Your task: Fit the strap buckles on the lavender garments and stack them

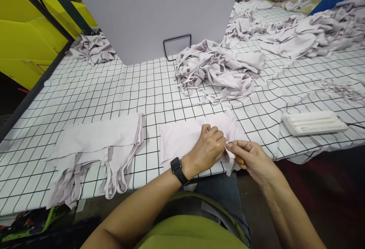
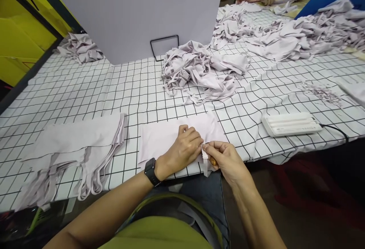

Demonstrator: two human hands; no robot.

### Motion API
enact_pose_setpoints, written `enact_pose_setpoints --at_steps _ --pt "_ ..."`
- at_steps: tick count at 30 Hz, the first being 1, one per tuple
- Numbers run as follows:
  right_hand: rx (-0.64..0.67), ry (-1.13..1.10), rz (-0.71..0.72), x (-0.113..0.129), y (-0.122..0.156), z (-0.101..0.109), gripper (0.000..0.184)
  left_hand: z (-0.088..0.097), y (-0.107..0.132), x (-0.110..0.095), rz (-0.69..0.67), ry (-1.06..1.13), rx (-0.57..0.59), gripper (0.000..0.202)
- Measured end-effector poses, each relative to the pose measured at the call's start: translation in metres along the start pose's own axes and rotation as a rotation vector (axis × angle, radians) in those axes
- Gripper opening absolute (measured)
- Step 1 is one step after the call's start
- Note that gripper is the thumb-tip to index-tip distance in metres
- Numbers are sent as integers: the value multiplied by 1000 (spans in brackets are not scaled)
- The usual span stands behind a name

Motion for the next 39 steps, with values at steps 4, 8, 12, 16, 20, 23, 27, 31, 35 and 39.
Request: enact_pose_setpoints --at_steps 4,8,12,16,20,23,27,31,35,39 --pt "-222 390 166 2 28 12 47 10 11 -1 29 43 51 16" --pt "-160 638 243 -28 55 -4 43 33 46 13 102 200 -86 19" --pt "176 567 249 -79 47 -52 34 46 92 40 268 349 -269 18" --pt "242 561 361 -100 23 -93 34 42 121 41 245 362 -280 16" --pt "343 572 412 -97 15 -117 30 30 130 32 190 315 -163 13" --pt "389 598 446 -90 33 -115 36 24 133 31 184 238 -112 19" --pt "392 690 435 -84 74 -92 39 22 134 33 187 156 -109 25" --pt "365 753 380 -80 113 -63 40 19 133 34 174 135 -107 27" --pt "318 763 304 -81 138 -37 40 18 133 36 163 130 -119 27" --pt "249 678 177 -94 151 -15 41 18 133 37 143 126 -139 26"
Point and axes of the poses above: each hand's wrist, its own y-axis away from the middle knuckle, its own z-axis out of the back of the hand, x = y × z, the point moved 6 cm from there along -y, towards the middle knuckle, and after that the axes turned 9 degrees about x, right-handed, at the moved point
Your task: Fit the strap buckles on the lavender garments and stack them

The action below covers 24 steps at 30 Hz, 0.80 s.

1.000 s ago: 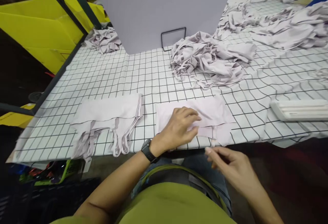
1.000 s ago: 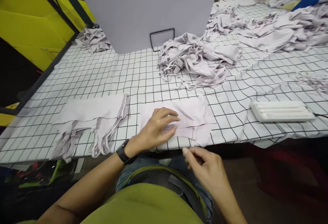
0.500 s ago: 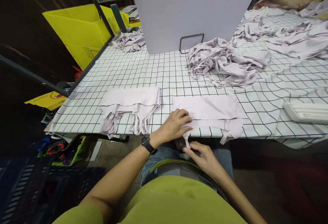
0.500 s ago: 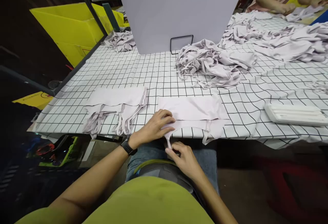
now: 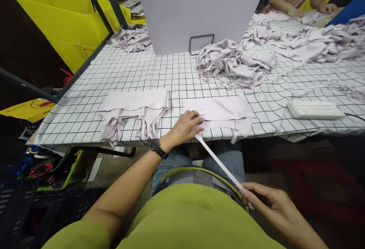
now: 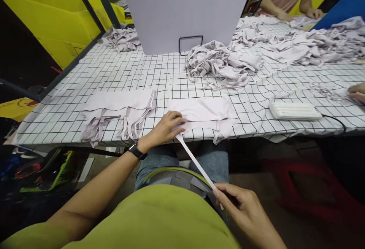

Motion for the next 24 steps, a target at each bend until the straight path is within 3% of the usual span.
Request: enact_pose_setpoints --at_steps 5,9,17,24 --pt "-175 -257 -65 -2 21 9 40 0 0 1 -8 -15 0 25" --pt "-149 -395 -92 9 26 11 40 1 0 3 -11 2 -6 26" --pt "-103 -102 102 15 34 29 28 2 -1 1 -29 -14 -8 28" --pt "-202 -183 111 4 45 46 25 2 0 3 -35 -11 -22 28"
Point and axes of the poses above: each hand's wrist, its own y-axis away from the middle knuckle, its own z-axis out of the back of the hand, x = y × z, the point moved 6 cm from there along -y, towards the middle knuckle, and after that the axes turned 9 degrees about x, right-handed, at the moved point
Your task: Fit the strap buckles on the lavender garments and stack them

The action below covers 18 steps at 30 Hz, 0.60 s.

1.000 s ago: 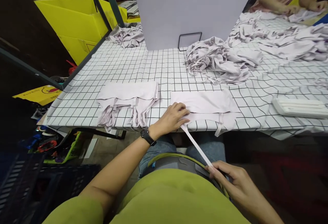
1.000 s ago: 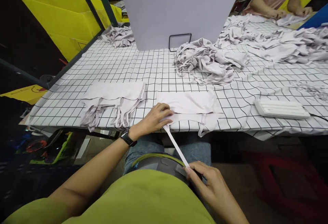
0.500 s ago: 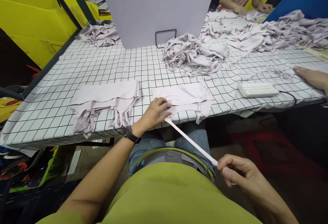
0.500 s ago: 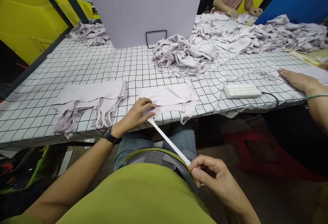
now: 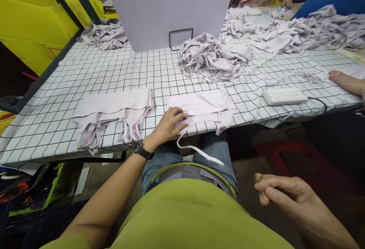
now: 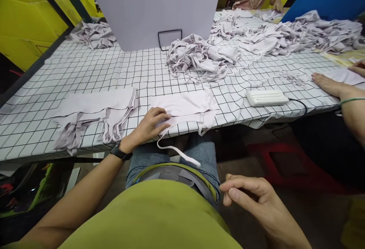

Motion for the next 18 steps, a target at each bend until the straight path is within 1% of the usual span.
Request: enact_pose_setpoints --at_steps 3,5,6,7,9,10,11,12,13,14,16,18 --pt "-98 -75 -92 -6 -12 0 34 -1 0 -2 8 9 -8 23" --pt "-111 -104 -156 -13 -27 -6 39 4 1 -9 5 31 -63 21" --pt "-72 -99 -165 -16 -39 -14 40 9 4 -14 7 45 -120 19" --pt "-14 -79 -154 -20 -53 -24 40 15 8 -20 12 57 -202 16" --pt "100 -9 -83 -30 -87 -48 43 29 22 -33 27 67 -388 12" --pt "131 31 -30 -36 -105 -61 45 34 32 -40 30 67 -461 11" --pt "111 65 22 -42 -123 -73 50 36 42 -47 29 72 -502 9" --pt "104 80 38 -49 -140 -85 52 34 52 -53 29 85 -506 8" --pt "107 91 47 -56 -156 -97 52 29 61 -56 42 108 -472 9" --pt "121 99 61 -61 -169 -109 51 20 69 -56 78 141 -414 11" --pt "172 108 83 -66 -187 -128 49 -3 84 -48 206 229 -272 14" --pt "237 110 107 -64 -192 -140 44 -26 93 -35 372 326 -163 14"
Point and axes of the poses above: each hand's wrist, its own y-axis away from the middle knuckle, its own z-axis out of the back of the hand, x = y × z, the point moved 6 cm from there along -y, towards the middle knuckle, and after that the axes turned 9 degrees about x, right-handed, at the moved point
